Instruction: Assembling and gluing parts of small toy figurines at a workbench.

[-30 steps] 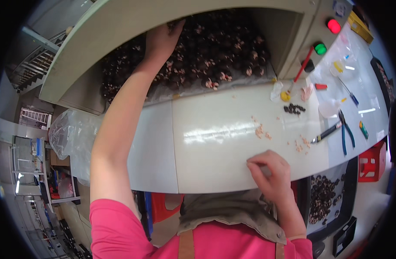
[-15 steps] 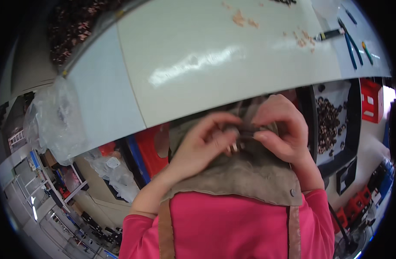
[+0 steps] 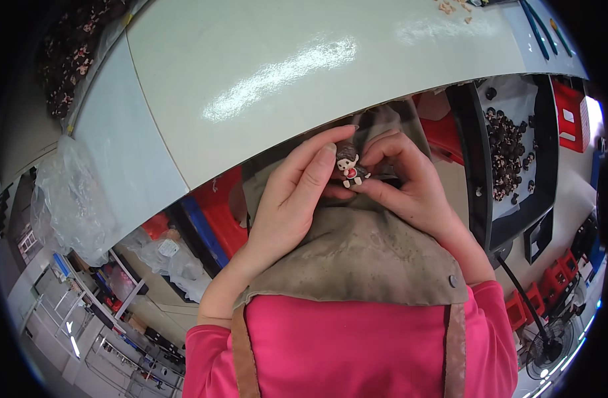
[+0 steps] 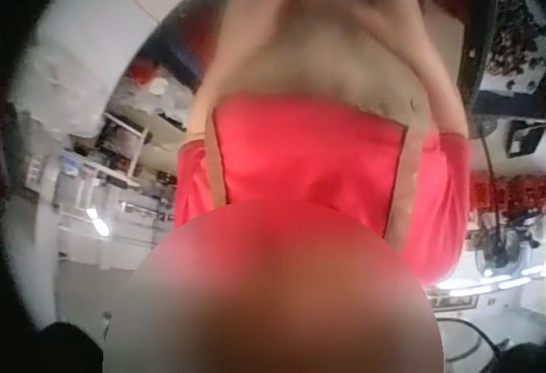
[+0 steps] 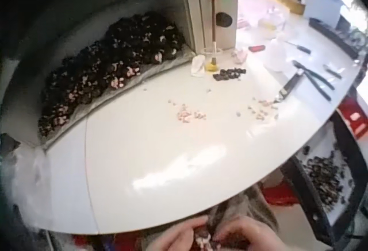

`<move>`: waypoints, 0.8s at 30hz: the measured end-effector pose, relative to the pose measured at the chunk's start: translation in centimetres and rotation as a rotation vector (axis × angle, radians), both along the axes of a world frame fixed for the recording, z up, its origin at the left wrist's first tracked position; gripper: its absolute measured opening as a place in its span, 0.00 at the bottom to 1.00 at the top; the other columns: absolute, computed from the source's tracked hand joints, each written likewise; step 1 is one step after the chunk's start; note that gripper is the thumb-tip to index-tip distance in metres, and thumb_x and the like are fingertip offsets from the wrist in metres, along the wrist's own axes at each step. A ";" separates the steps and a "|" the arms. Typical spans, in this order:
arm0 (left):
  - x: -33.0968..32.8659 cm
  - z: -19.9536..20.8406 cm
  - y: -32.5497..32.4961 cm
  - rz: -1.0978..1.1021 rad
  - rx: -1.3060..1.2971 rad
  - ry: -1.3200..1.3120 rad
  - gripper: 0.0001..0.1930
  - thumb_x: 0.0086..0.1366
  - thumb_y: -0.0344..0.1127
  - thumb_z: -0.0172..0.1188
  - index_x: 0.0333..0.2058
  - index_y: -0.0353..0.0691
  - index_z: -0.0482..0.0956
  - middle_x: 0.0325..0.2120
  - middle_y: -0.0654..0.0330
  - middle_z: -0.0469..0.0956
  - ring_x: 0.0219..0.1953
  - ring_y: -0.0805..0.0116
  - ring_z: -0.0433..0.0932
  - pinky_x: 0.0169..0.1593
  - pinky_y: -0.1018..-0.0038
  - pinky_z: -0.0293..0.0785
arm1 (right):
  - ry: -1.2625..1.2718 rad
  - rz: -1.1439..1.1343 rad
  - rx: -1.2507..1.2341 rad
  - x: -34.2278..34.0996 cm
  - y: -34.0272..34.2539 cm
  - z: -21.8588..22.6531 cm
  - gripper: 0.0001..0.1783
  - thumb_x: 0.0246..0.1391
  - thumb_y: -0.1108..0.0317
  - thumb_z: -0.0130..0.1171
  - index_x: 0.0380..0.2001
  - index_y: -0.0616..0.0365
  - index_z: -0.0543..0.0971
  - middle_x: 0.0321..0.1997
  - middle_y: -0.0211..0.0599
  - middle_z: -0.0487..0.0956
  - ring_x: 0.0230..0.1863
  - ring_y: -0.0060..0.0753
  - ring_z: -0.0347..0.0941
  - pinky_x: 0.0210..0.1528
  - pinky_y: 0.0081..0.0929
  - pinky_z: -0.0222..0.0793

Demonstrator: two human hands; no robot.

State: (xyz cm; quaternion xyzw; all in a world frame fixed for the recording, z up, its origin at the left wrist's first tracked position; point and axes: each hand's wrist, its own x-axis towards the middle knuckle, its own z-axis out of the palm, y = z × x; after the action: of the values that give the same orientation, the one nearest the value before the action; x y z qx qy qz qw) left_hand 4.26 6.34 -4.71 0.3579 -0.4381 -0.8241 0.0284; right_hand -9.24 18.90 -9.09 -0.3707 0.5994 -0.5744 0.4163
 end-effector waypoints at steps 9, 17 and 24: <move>-0.3 -0.4 -0.2 0.034 -0.003 -0.014 0.20 0.71 0.44 0.44 0.55 0.39 0.68 0.37 0.66 0.74 0.39 0.79 0.73 0.39 0.81 0.73 | 0.020 0.000 0.004 -0.1 -0.4 -0.2 0.13 0.47 0.76 0.64 0.36 0.61 0.72 0.35 0.35 0.74 0.35 0.27 0.75 0.37 0.23 0.72; -0.4 -0.6 -0.3 0.048 0.016 -0.056 0.22 0.72 0.46 0.41 0.55 0.38 0.67 0.39 0.66 0.73 0.39 0.79 0.74 0.39 0.82 0.73 | 0.110 0.032 -0.018 -0.4 -0.6 0.2 0.13 0.47 0.76 0.64 0.36 0.61 0.72 0.34 0.36 0.74 0.35 0.29 0.75 0.37 0.23 0.73; -0.2 -0.8 -0.2 0.056 0.044 -0.028 0.22 0.72 0.46 0.41 0.56 0.38 0.67 0.40 0.66 0.73 0.40 0.79 0.73 0.40 0.81 0.72 | 0.108 0.019 -0.039 -0.3 -0.6 0.0 0.13 0.46 0.76 0.65 0.35 0.60 0.73 0.34 0.35 0.74 0.34 0.28 0.75 0.36 0.23 0.73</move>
State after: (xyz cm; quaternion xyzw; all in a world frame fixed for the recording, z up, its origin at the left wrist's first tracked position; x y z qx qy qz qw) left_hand 4.03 6.15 -5.53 0.3821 -0.4099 -0.8274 0.0375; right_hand -9.54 18.31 -9.04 -0.4149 0.6062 -0.5611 0.3815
